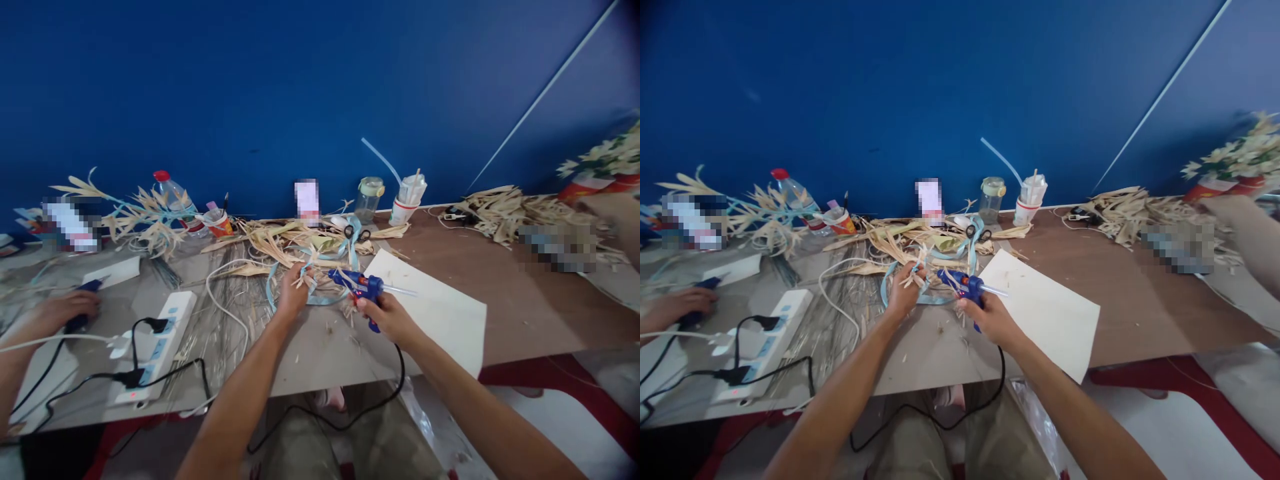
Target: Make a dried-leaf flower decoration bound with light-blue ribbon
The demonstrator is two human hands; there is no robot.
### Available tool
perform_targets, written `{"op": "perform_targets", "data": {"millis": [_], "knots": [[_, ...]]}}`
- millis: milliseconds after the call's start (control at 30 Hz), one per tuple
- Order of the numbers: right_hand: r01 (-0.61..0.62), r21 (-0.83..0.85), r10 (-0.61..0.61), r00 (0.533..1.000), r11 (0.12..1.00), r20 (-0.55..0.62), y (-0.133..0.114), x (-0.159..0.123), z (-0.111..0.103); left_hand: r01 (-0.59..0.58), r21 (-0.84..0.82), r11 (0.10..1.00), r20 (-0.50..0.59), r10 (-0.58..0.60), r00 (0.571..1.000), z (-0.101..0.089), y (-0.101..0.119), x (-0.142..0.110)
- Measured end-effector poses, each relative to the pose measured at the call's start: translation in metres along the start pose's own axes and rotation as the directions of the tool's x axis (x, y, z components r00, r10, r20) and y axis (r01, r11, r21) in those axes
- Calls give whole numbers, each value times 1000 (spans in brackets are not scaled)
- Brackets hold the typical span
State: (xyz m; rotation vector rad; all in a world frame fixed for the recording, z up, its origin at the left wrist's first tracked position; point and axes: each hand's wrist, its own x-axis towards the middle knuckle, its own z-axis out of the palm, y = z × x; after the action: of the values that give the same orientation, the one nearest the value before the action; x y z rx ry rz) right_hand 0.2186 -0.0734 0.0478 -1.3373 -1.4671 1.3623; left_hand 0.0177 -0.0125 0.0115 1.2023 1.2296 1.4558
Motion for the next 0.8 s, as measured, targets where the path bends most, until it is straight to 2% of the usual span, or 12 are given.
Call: {"op": "perform_targets", "data": {"millis": [167, 367, 533, 800], "knots": [[74, -143, -67, 996, 987, 52, 3, 7, 8, -97, 97, 991, 22, 95, 995, -2, -1, 1], [96, -171, -90, 995, 981, 44, 11, 8, 10, -47, 58, 997, 5, 47, 999, 0, 1, 2], [113, -200, -110, 994, 973, 28, 10, 8, 12, -71, 86, 994, 13, 70, 997, -1, 0, 1], [166, -248, -154, 986, 954, 65, 16, 3, 9, -92, 101, 991, 2, 92, 996, -2, 1, 1]]}}
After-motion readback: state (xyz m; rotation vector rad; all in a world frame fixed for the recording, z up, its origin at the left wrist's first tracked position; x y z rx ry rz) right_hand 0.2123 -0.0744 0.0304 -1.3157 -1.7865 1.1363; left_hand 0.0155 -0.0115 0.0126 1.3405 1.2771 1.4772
